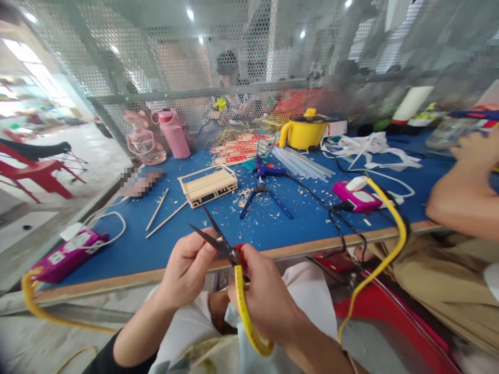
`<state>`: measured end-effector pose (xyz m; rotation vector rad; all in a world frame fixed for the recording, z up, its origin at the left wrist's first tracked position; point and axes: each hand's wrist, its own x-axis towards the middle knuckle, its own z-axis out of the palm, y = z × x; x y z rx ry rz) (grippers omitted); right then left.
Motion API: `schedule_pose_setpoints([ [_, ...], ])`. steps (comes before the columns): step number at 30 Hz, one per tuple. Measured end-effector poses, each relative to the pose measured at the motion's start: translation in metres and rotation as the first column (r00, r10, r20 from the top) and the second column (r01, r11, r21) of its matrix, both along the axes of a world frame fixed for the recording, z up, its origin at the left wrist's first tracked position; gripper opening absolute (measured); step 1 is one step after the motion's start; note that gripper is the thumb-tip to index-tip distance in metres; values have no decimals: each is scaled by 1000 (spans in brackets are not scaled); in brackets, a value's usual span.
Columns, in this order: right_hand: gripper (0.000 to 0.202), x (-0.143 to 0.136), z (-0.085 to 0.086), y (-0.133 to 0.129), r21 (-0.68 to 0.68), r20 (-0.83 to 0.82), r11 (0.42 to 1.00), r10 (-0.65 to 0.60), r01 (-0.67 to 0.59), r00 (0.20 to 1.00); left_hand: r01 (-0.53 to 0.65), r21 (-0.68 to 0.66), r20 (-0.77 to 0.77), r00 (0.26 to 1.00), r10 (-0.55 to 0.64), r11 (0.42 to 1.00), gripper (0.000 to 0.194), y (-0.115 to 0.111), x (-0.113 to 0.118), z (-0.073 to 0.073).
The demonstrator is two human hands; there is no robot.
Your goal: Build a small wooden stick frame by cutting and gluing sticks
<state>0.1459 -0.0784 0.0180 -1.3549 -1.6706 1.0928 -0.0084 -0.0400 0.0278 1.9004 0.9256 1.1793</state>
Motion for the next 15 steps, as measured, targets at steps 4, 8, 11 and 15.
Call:
schedule_pose_setpoints([
  [4, 19, -1, -7, 5, -3, -14, 999, -48, 48, 999, -66, -7, 21, 998, 66, 998, 36, -1, 5, -1],
  [8, 12, -5, -13, 7, 24, -71, 994, -107, 109, 992, -98, -46, 59, 993, 100, 994, 37, -2, 11, -2],
  [11, 12, -10, -11, 7, 25, -85, 988, -150, 153, 985, -97, -151, 137, 983, 118, 984, 40, 0, 16, -10],
  [15, 9, -11, 5, 11, 17, -95, 977, -210, 212, 973, -6, -361, 368, 918, 149, 933, 32, 8, 17, -21],
])
